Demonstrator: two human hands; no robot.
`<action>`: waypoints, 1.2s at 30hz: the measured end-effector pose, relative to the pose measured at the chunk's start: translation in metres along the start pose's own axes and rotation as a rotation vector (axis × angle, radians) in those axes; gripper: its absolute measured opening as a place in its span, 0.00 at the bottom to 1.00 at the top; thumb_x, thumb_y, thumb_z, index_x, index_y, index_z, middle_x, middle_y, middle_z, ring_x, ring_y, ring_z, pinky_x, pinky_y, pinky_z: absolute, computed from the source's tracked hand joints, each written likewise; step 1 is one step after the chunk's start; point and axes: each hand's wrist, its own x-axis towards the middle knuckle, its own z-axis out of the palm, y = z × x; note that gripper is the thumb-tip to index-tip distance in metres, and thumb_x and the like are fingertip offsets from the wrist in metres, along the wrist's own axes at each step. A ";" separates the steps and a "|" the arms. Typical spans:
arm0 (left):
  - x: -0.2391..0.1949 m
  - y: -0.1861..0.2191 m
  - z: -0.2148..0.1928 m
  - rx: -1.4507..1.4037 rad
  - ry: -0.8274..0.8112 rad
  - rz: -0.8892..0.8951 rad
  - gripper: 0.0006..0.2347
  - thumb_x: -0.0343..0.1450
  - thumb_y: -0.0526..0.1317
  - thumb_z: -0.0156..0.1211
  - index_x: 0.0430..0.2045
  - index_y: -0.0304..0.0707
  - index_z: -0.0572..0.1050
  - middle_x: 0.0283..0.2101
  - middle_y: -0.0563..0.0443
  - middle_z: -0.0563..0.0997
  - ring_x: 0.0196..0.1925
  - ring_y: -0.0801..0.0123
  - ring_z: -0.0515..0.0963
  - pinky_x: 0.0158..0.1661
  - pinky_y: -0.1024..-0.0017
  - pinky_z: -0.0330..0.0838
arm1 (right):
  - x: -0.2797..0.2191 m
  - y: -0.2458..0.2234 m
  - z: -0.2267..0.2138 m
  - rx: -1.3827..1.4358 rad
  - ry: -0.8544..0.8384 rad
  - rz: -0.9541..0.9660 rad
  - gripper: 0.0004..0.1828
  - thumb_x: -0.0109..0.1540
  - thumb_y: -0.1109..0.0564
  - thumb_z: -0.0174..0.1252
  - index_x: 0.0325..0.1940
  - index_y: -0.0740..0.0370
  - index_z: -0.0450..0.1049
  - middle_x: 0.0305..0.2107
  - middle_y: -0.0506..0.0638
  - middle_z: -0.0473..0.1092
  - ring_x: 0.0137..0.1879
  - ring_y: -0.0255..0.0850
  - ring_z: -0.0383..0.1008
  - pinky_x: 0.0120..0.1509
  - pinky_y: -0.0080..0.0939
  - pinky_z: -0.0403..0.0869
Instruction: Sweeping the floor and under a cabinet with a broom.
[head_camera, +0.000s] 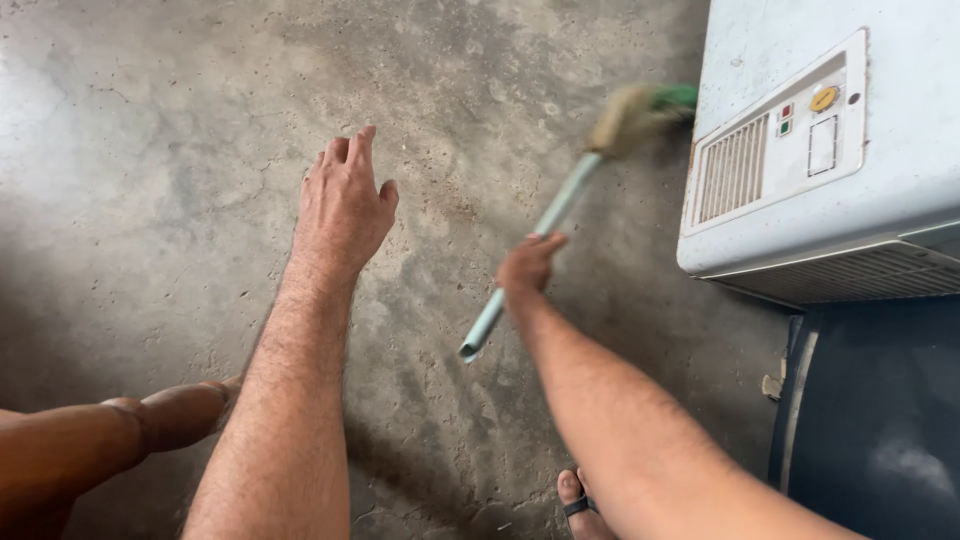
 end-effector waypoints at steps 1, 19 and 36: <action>-0.001 -0.001 0.002 0.000 -0.004 -0.003 0.28 0.72 0.37 0.64 0.67 0.35 0.60 0.61 0.34 0.70 0.62 0.49 0.71 0.60 0.51 0.69 | -0.014 0.000 0.012 -0.003 -0.001 0.003 0.19 0.74 0.46 0.33 0.69 0.46 0.48 0.31 0.53 0.71 0.21 0.35 0.67 0.15 0.32 0.65; -0.001 -0.002 0.007 0.024 0.011 0.011 0.27 0.72 0.38 0.63 0.67 0.36 0.61 0.60 0.35 0.71 0.62 0.50 0.72 0.59 0.52 0.70 | -0.002 0.004 0.002 0.001 0.068 -0.003 0.25 0.73 0.48 0.35 0.74 0.46 0.40 0.36 0.53 0.73 0.23 0.35 0.70 0.15 0.30 0.67; -0.002 -0.009 0.006 0.016 -0.021 -0.023 0.27 0.73 0.38 0.62 0.67 0.36 0.60 0.61 0.35 0.71 0.63 0.49 0.71 0.61 0.51 0.68 | 0.026 -0.014 0.012 0.031 0.015 -0.079 0.20 0.72 0.47 0.35 0.67 0.50 0.48 0.31 0.50 0.71 0.21 0.34 0.69 0.14 0.31 0.68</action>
